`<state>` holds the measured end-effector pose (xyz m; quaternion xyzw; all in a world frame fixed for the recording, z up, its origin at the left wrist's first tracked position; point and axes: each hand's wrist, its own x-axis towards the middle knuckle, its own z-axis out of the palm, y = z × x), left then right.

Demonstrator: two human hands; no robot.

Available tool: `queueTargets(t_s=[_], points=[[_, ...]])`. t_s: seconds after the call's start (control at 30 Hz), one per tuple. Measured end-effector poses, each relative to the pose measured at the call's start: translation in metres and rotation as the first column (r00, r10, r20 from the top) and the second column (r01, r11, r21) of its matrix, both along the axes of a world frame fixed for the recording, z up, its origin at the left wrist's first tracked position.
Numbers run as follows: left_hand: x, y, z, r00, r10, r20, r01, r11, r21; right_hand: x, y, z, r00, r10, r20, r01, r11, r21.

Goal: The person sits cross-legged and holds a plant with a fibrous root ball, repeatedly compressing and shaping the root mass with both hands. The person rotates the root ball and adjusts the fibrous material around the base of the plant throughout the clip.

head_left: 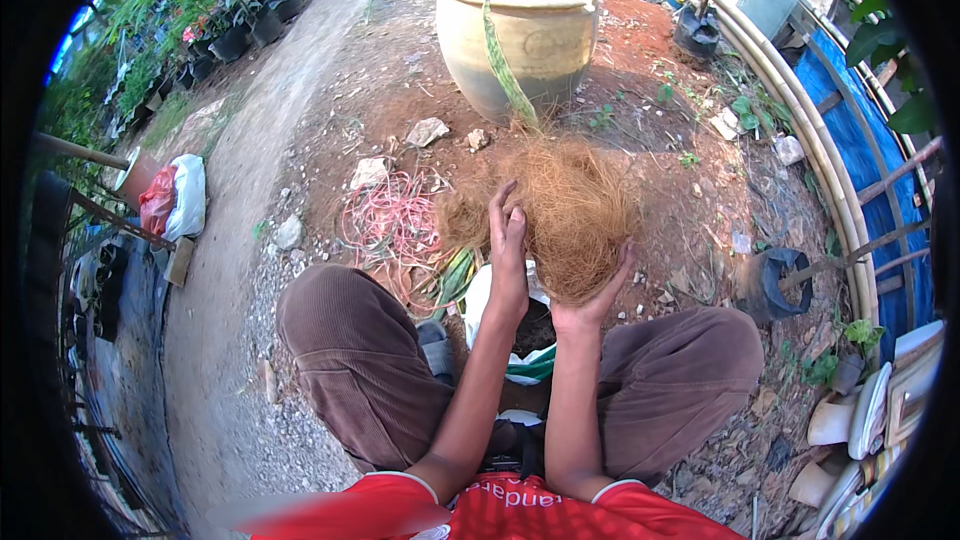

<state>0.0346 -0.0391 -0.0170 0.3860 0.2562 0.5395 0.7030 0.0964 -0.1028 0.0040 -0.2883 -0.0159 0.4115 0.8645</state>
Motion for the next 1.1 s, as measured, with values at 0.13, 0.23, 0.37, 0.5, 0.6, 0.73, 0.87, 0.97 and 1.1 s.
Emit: queueTargets(t_s=[0.13, 0.23, 0.37, 0.5, 0.6, 0.73, 0.87, 0.97, 1.1], points=[[-0.008, -0.005, -0.018, 0.985, -0.158, 0.074, 0.166, 0.98, -0.112, -0.012, 0.001, -0.003, 0.998, 0.062, 0.005, -0.062, 0.997, -0.035], [-0.014, -0.01, -0.015, 0.923, -0.113, 0.368, 0.225, 0.933, -0.279, -0.011, 0.004, -0.015, 0.957, 0.137, 0.256, -0.108, 0.986, -0.123], [-0.018, -0.008, -0.005, 0.885, -0.075, 0.46, 0.215, 0.942, -0.259, -0.004, 0.012, -0.023, 0.709, 0.123, 0.695, 0.087, 0.962, -0.259], [-0.021, 0.003, -0.003, 0.972, -0.077, 0.221, 0.135, 0.955, -0.264, 0.006, 0.007, -0.008, 0.539, 0.011, 0.842, 0.334, 0.915, -0.225], [-0.019, 0.007, -0.007, 0.968, 0.017, 0.249, 0.032, 0.981, -0.192, 0.015, -0.004, 0.01, 0.465, -0.071, 0.883, 0.41, 0.901, -0.143], [-0.018, 0.007, -0.014, 0.976, -0.031, 0.217, 0.055, 0.993, -0.106, 0.013, -0.008, 0.023, 0.309, 0.054, 0.949, 0.368, 0.914, -0.172], [-0.019, 0.007, -0.021, 0.966, -0.129, 0.222, 0.173, 0.966, -0.192, 0.009, -0.007, 0.024, 0.392, 0.049, 0.919, 0.389, 0.896, -0.213], [-0.021, 0.006, -0.024, 0.934, -0.154, 0.321, 0.248, 0.928, -0.277, 0.013, -0.01, 0.025, 0.444, -0.068, 0.893, 0.45, 0.879, -0.157], [-0.025, 0.005, -0.019, 0.905, -0.069, 0.419, 0.218, 0.923, -0.319, 0.019, -0.015, 0.026, 0.479, -0.093, 0.873, 0.466, 0.87, -0.163]])
